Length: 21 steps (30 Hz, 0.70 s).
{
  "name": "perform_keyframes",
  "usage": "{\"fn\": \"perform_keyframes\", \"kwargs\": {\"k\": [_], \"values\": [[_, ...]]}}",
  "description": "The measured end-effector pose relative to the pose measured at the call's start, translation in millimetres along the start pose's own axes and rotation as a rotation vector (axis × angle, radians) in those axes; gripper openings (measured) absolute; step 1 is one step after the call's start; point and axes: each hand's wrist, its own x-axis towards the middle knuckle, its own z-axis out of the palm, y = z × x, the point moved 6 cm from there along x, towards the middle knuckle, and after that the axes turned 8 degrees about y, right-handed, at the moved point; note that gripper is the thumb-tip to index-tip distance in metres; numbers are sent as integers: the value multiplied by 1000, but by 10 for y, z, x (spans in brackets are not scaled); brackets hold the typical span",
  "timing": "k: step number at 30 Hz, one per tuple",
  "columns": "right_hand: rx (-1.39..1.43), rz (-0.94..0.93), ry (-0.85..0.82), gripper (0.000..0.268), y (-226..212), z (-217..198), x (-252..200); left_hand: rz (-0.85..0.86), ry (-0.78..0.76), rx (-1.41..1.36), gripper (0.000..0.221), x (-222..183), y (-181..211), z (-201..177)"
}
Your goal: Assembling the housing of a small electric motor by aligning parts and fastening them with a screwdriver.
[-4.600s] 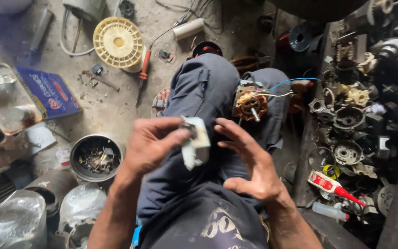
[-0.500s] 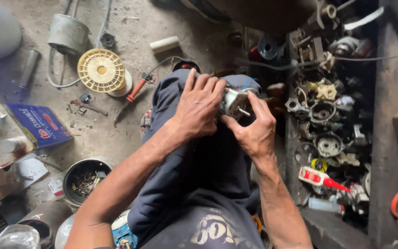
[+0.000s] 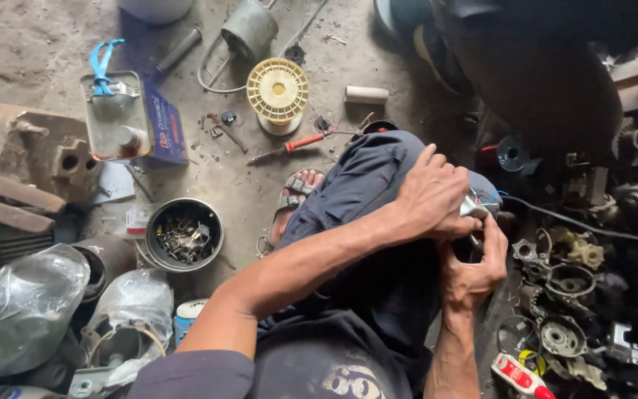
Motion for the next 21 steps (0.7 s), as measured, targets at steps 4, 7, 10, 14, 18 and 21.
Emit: {"fn": "perform_keyframes", "kwargs": {"k": [4, 7, 10, 14, 18, 21], "values": [[-26, -12, 78, 69, 151, -54, -88, -88, -25, -176, 74, -114, 128, -150], [-39, -16, 132, 65, -31, -129, -38, -269, -74, -419, 89, -225, 150, -107], [-155, 33, 197, 30, -337, -288, 91, -680, -186, -801, 104, -408, 100, -187], [-44, -91, -58, 70, -198, -426, 131, -956, -92, -1145, 86, -655, 32, 1], [-216, 78, -141, 78, -88, -708, 120, -1200, -88, -1675, 38, -928, -236, 209], [99, 680, 22, 98, 785, -762, -460, -1399, 125, -1817, 42, -970, -324, 52]]}}
